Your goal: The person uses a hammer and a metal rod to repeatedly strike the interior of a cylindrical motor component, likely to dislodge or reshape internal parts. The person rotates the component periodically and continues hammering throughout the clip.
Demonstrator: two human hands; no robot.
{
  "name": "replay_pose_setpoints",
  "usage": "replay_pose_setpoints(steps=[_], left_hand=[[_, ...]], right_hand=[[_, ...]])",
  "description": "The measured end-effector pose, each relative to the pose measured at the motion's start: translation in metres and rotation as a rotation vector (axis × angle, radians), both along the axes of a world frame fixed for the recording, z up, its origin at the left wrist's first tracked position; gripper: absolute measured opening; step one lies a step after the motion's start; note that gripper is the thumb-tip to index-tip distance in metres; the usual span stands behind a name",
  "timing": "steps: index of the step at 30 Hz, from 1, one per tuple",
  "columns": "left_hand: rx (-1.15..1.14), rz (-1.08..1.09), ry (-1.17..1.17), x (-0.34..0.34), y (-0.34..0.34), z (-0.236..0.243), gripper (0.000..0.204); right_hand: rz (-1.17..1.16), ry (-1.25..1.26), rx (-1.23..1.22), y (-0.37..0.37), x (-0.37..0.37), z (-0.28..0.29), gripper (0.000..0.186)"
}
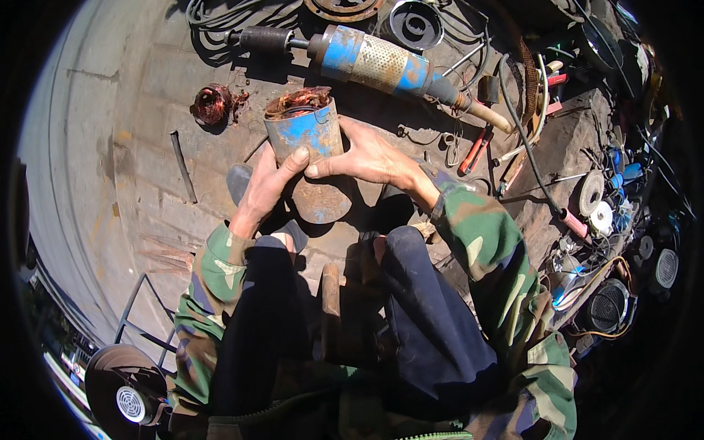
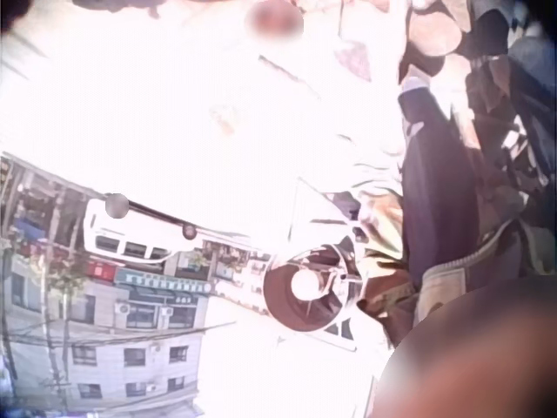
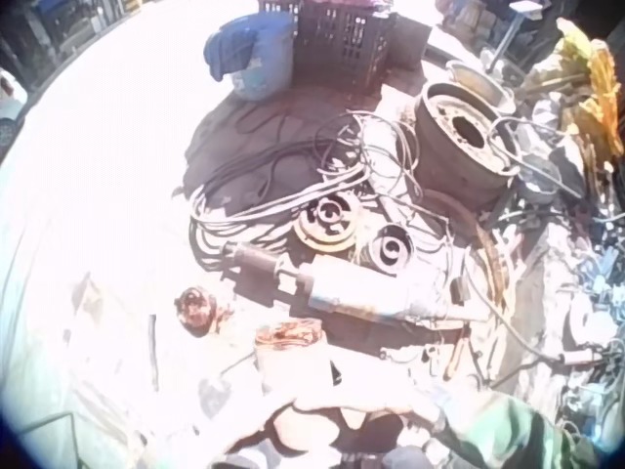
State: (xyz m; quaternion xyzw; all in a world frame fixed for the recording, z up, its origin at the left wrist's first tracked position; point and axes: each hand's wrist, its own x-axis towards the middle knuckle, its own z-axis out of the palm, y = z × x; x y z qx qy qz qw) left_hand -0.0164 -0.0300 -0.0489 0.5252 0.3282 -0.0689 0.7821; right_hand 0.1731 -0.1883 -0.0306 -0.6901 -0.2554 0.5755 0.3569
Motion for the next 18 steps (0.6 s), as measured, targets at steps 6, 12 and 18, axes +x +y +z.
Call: replay_pose_setpoints(steps=[6, 12, 18], left_hand=[[-0.198, -0.055, 0.16, -0.014, -0.017, 0.006, 0.087], [-0.515, 0.065, 0.321, 0.008, -0.02, 0.015, 0.081], [-0.472, 0.168, 0.324, 0.032, 0.002, 0.017, 0.064]], right_hand=[[-0.127, 0.345, -0.219, -0.019, -0.027, 0.001, 0.089], [-0.497, 0.602, -0.263, -0.012, -0.028, -0.009, 0.074], [-0.483, 0.552, -0.285, -0.001, -0.007, -0.016, 0.069]])
